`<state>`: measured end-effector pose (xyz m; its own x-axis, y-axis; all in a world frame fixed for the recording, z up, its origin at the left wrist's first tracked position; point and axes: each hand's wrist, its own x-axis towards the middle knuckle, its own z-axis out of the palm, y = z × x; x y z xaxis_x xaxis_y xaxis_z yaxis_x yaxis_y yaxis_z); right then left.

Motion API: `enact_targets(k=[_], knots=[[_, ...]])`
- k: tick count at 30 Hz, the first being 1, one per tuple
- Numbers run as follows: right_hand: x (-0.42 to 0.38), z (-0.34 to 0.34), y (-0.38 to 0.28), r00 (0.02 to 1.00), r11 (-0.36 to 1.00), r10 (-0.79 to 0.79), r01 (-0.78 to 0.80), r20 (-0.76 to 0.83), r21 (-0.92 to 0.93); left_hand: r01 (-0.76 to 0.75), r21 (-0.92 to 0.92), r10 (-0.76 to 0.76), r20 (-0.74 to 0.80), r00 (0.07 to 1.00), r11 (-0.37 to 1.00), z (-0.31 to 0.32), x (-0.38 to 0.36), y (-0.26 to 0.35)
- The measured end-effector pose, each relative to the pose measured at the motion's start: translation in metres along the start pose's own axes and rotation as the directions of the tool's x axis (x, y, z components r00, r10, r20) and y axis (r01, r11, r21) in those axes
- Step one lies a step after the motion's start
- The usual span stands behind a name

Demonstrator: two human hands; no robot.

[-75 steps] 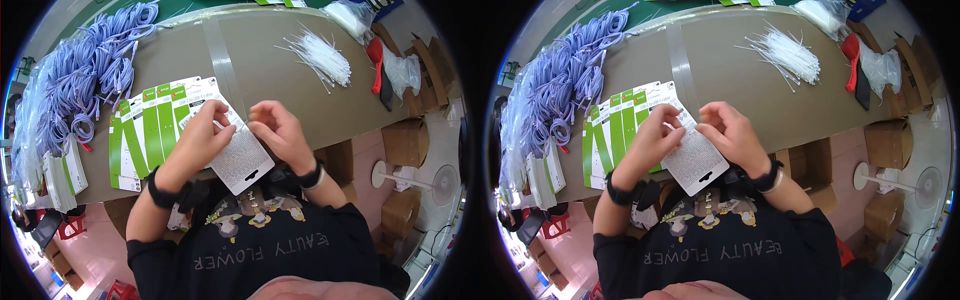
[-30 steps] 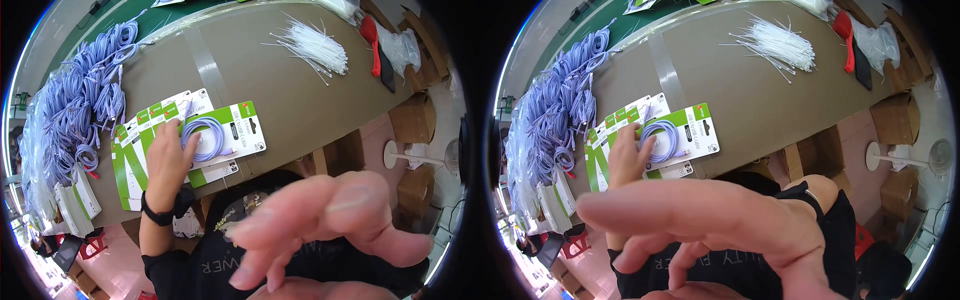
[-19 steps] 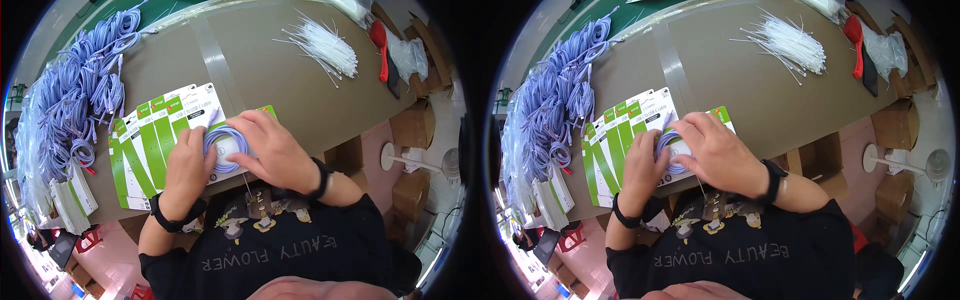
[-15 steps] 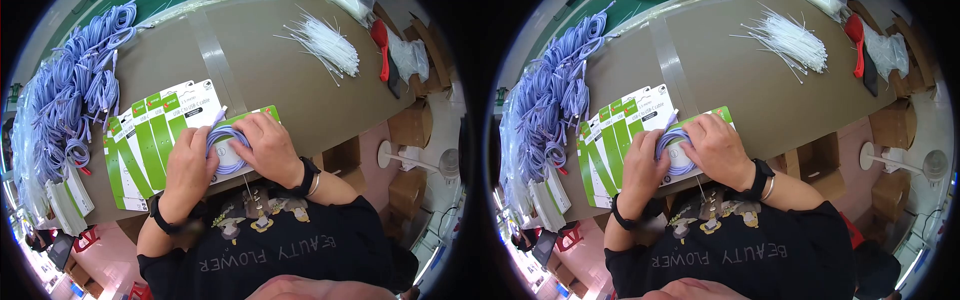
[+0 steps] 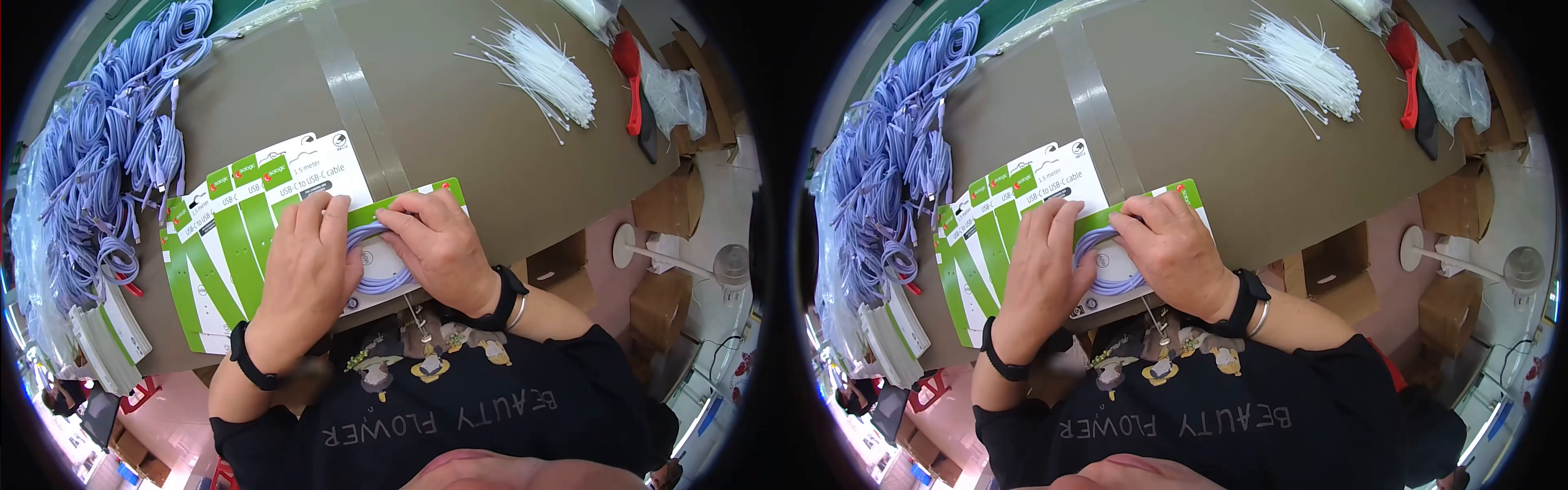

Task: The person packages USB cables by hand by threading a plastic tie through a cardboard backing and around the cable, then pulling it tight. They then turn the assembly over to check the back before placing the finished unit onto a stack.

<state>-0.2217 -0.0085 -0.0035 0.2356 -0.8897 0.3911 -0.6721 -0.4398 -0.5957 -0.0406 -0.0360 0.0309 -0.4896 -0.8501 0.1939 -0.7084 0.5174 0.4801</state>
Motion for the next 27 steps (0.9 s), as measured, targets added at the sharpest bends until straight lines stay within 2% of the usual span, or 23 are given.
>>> enact_targets(k=[1, 4, 5, 7, 8, 10, 11, 13, 14, 16, 18, 20, 21, 22, 24, 25, 27], knots=[[0.0, 0.001, 0.001, 1.0, 1.0, -0.003, 0.003, -0.004, -0.005, 0.005, 0.0, -0.005, -0.002, 1.0, 1.0, -0.002, 0.001, 0.0], [-0.001, 0.005, 0.001, 1.0, 1.0, -0.016, 0.016, -0.003, 0.002, 0.109, 0.053, -0.119, 0.277, 0.953, 0.993, -0.009, 0.007, -0.006], [-0.002, 0.006, 0.002, 1.0, 1.0, -0.02, 0.02, 0.002, 0.009, 0.102, 0.053, -0.113, 0.274, 0.955, 0.993, -0.011, 0.007, -0.009], [-0.004, 0.005, 0.003, 1.0, 0.999, -0.014, 0.014, -0.012, -0.031, 0.112, -0.084, -0.071, 0.388, 0.919, 0.99, -0.012, 0.014, -0.018], [-0.004, 0.005, 0.001, 0.999, 0.999, -0.036, 0.034, -0.041, -0.029, 0.069, -0.11, -0.022, 0.379, 0.925, 0.992, -0.013, 0.019, -0.018], [-0.005, 0.001, 0.0, 0.994, 0.995, -0.049, 0.04, -0.095, -0.09, 0.235, -0.142, -0.144, 0.467, 0.873, 0.962, -0.017, 0.019, -0.012], [-0.005, 0.0, 0.0, 0.994, 0.995, -0.084, 0.08, -0.063, -0.063, 0.187, -0.165, -0.092, 0.459, 0.884, 0.968, -0.017, 0.018, -0.01], [-0.004, -0.015, 0.005, 0.991, 0.991, -0.122, 0.119, -0.052, -0.064, 0.296, -0.225, -0.126, 0.559, 0.82, 0.928, -0.019, 0.013, -0.009], [-0.001, -0.026, 0.007, 0.988, 0.989, -0.146, 0.144, -0.058, -0.044, 0.269, -0.234, -0.102, 0.547, 0.831, 0.934, -0.02, 0.009, -0.008], [0.007, -0.048, 0.01, 0.98, 0.981, -0.192, 0.194, -0.056, 0.025, 0.352, -0.249, -0.201, 0.48, 0.854, 0.902, -0.024, -0.003, -0.005], [0.019, -0.092, 0.028, 0.984, 0.961, -0.181, 0.175, -0.006, -0.213, 0.394, -0.258, -0.252, 0.447, 0.858, 0.883, -0.027, -0.018, -0.007], [0.031, -0.122, 0.064, 0.991, 0.924, -0.129, 0.114, -0.017, -0.365, 0.394, -0.45, -0.284, 0.293, 0.913, 0.802, -0.026, -0.032, -0.011], [0.036, -0.135, 0.085, 0.997, 0.873, -0.075, 0.066, -0.001, -0.483, 0.375, -0.541, -0.309, 0.212, 0.927, 0.753, -0.025, -0.037, -0.012], [0.04, -0.145, 0.106, 1.0, 0.804, -0.02, 0.021, 0.008, -0.594, 0.367, -0.544, -0.305, 0.204, 0.93, 0.755, -0.024, -0.04, -0.011], [0.044, -0.156, 0.139, 0.996, 0.664, 0.088, -0.048, 0.014, -0.746, 0.361, -0.7, -0.359, 0.158, 0.92, 0.616, -0.022, -0.045, -0.01], [0.044, -0.155, 0.149, 0.997, 0.661, 0.08, -0.043, 0.013, -0.749, 0.347, -0.769, -0.388, 0.141, 0.911, 0.537, -0.022, -0.047, -0.009], [0.043, -0.151, 0.165, 0.996, 0.65, 0.09, -0.079, -0.026, -0.756, 0.331, -0.791, -0.395, 0.124, 0.91, 0.514, -0.022, -0.05, -0.007]])
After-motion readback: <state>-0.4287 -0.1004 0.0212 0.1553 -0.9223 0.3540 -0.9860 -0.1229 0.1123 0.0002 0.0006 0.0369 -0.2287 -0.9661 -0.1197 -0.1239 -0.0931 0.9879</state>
